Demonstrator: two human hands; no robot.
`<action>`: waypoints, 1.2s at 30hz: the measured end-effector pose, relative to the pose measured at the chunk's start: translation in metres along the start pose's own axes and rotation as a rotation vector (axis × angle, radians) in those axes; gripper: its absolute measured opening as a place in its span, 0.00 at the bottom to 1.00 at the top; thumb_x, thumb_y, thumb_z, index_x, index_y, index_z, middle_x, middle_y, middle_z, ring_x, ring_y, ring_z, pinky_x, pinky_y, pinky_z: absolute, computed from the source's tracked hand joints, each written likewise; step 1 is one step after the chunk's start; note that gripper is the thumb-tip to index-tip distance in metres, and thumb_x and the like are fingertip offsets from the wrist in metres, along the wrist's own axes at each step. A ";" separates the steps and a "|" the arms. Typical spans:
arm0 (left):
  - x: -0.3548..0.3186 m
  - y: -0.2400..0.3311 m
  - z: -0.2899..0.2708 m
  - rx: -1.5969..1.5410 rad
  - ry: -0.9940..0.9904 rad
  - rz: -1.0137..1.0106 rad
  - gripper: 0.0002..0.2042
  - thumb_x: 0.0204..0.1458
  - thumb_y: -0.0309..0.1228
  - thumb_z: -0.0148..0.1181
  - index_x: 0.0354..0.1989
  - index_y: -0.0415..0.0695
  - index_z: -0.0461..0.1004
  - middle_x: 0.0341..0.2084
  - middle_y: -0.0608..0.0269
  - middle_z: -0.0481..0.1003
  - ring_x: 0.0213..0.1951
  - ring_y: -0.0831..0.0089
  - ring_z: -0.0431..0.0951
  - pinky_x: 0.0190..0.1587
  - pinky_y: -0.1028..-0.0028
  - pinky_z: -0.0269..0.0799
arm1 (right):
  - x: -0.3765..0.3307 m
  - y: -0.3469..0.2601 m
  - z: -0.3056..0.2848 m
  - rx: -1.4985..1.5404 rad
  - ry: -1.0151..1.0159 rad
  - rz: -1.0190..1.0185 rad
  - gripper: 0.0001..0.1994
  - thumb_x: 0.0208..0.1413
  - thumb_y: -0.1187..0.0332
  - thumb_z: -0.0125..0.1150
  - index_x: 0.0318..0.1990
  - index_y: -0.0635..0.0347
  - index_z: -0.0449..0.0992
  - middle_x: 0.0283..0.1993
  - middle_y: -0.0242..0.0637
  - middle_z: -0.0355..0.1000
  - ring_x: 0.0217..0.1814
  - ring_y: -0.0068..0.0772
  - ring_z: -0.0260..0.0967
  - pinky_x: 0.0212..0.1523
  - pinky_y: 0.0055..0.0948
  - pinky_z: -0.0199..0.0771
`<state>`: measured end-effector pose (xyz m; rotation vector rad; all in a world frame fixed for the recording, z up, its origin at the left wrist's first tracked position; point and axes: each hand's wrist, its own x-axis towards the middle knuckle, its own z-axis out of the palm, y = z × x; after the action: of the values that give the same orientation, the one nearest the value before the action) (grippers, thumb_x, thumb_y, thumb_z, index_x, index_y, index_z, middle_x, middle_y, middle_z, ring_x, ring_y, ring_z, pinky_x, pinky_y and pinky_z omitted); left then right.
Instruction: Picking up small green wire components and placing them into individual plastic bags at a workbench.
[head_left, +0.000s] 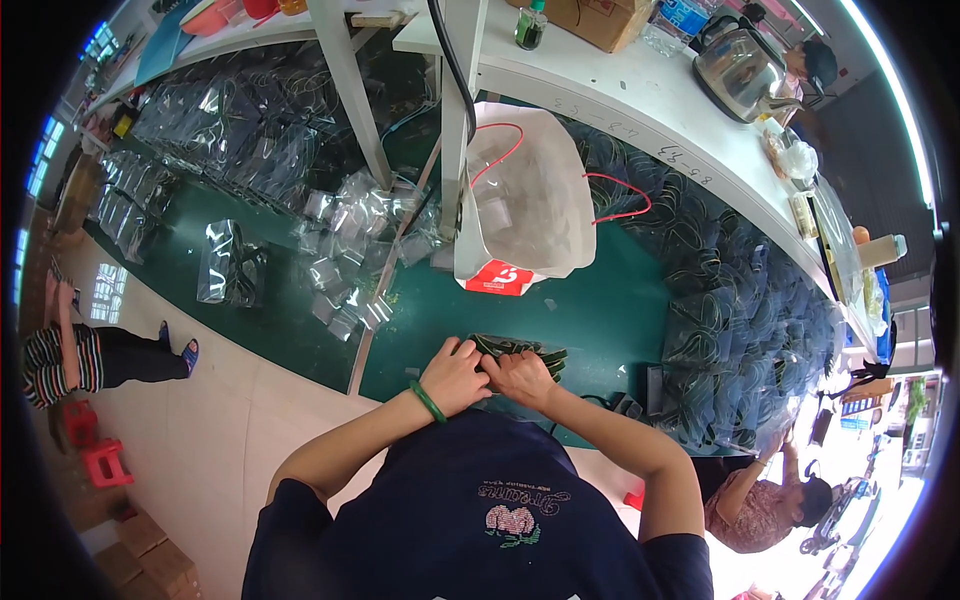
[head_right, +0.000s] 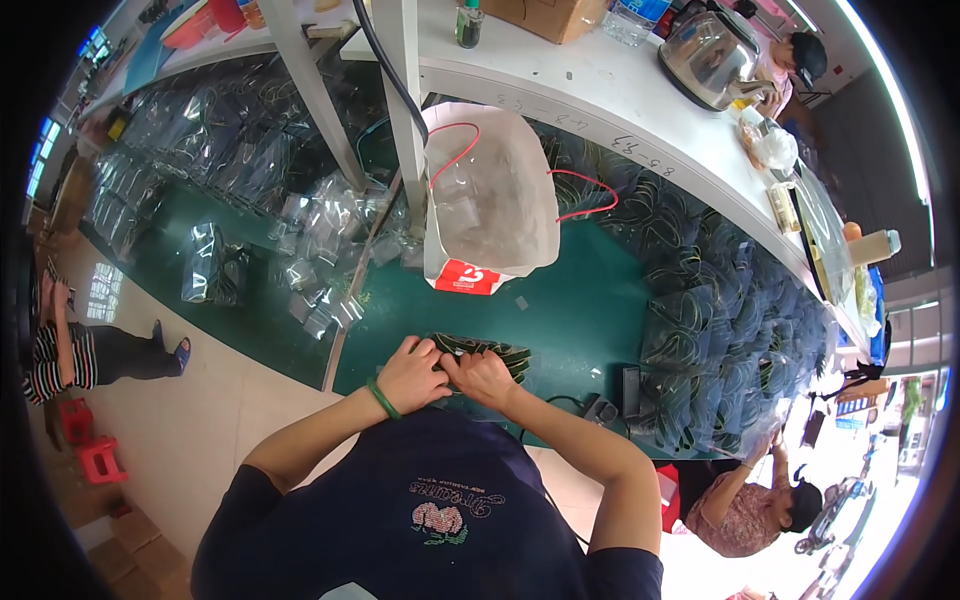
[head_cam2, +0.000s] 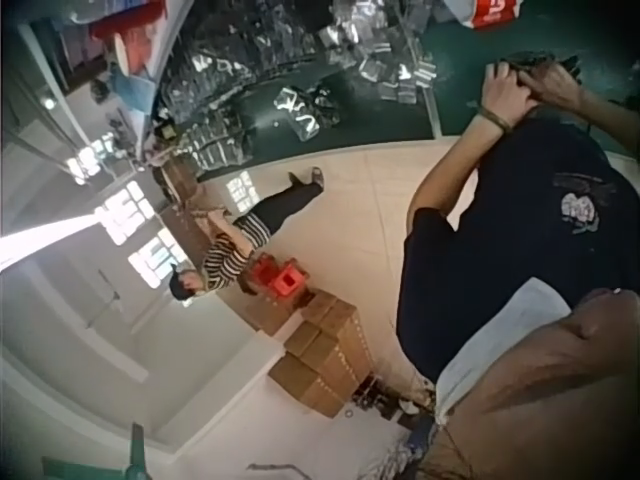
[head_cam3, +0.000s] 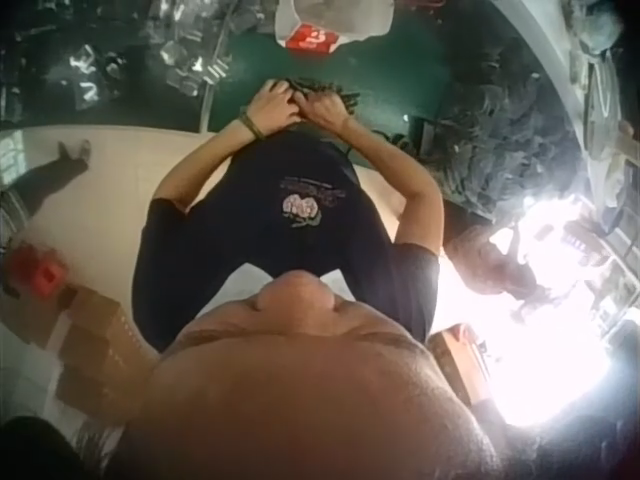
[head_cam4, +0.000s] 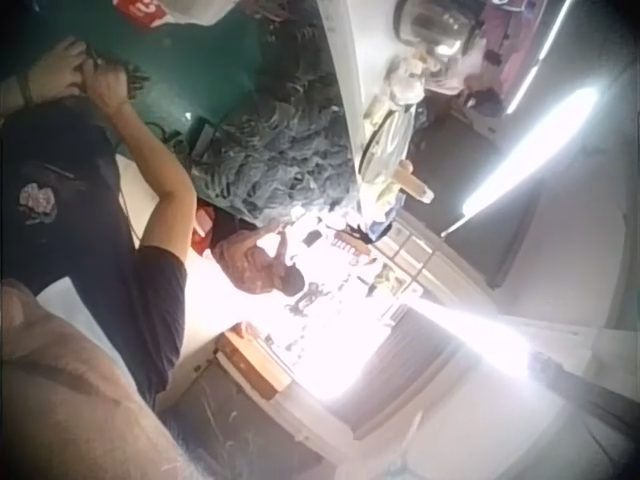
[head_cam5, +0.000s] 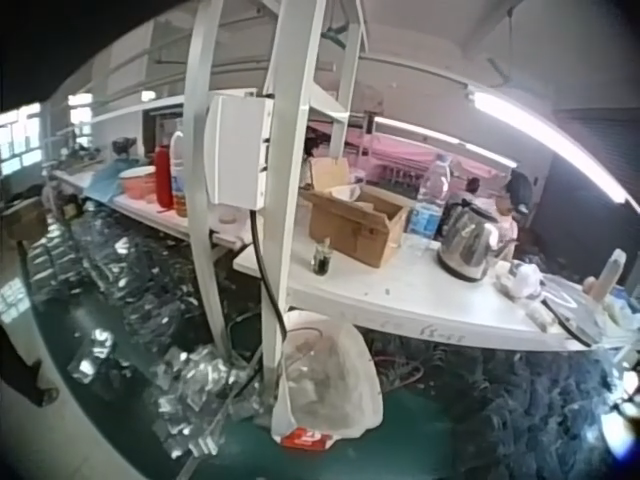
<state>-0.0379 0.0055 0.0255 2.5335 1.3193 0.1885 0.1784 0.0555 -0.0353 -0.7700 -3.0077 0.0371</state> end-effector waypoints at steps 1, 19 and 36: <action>-0.001 -0.001 0.000 0.002 -0.018 -0.008 0.14 0.57 0.50 0.69 0.37 0.54 0.87 0.43 0.65 0.79 0.55 0.62 0.71 0.64 0.54 0.62 | 0.001 -0.002 -0.002 0.004 0.003 0.000 0.12 0.60 0.57 0.66 0.45 0.49 0.72 0.30 0.33 0.75 0.31 0.36 0.78 0.29 0.37 0.76; -0.003 -0.007 0.000 0.008 0.062 0.079 0.15 0.58 0.49 0.67 0.32 0.51 0.87 0.38 0.64 0.80 0.55 0.61 0.71 0.62 0.57 0.64 | 0.000 -0.002 -0.009 0.008 0.067 -0.052 0.13 0.62 0.59 0.62 0.50 0.52 0.73 0.29 0.32 0.73 0.29 0.33 0.78 0.27 0.35 0.78; -0.002 -0.010 -0.004 -0.008 -0.054 0.024 0.11 0.59 0.46 0.68 0.36 0.54 0.87 0.43 0.69 0.80 0.57 0.64 0.71 0.63 0.56 0.63 | -0.002 -0.005 -0.027 0.186 -0.012 0.057 0.22 0.61 0.58 0.68 0.58 0.54 0.71 0.37 0.35 0.76 0.40 0.37 0.79 0.41 0.39 0.81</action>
<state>-0.0475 0.0102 0.0264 2.5301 1.2663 0.1287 0.1787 0.0504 -0.0079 -0.8370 -2.9376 0.3186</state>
